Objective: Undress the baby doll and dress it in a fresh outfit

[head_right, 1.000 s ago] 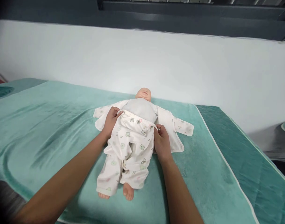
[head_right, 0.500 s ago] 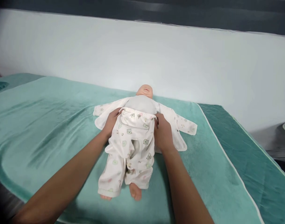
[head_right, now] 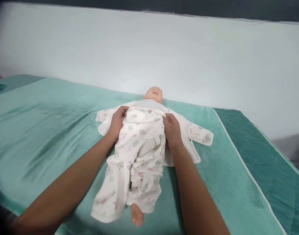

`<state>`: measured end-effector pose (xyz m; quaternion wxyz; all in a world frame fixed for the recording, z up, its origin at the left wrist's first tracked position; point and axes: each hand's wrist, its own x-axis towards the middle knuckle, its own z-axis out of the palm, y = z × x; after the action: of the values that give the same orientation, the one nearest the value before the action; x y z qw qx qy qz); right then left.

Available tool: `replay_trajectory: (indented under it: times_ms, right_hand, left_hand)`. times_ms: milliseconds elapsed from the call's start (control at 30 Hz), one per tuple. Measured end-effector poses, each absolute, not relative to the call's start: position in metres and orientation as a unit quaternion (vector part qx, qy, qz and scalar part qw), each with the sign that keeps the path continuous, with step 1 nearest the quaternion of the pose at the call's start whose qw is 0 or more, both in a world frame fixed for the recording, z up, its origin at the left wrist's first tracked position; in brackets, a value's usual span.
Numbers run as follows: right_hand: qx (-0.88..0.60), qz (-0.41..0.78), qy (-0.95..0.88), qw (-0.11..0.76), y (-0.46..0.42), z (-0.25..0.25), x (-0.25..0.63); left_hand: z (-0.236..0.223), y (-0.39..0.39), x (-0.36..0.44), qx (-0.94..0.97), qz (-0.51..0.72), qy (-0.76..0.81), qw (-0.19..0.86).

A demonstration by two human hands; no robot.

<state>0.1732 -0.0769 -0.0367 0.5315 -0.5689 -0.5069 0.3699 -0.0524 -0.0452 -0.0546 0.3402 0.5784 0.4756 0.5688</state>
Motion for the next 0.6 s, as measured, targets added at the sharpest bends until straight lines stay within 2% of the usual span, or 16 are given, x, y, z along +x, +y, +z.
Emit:
replay_trajectory:
  times_ms: [67,133,300,400,600]
  right_hand:
    - [-0.567,0.291,-0.551,0.539,-0.082,-0.035,0.172]
    - [-0.556,0.207,-0.595,0.542,-0.083,-0.035,0.172]
    - [-0.525,0.127,-0.624,0.565,-0.084,-0.035,0.171]
    - [-0.517,0.126,-0.600,0.597,-0.087,-0.034,0.167]
    - [-0.515,0.234,-0.535,0.627,-0.088,-0.032,0.164]
  left_hand:
    - [-0.052,-0.051,-0.057,0.646,0.559,0.462,0.238]
    - [-0.047,-0.057,-0.061,0.687,0.543,0.441,0.196]
    - [-0.034,-0.072,-0.061,0.707,0.497,0.432,0.256]
    - [-0.028,-0.078,-0.058,0.713,0.469,0.452,0.260]
    - [-0.028,-0.069,-0.055,0.696,0.491,0.479,0.211]
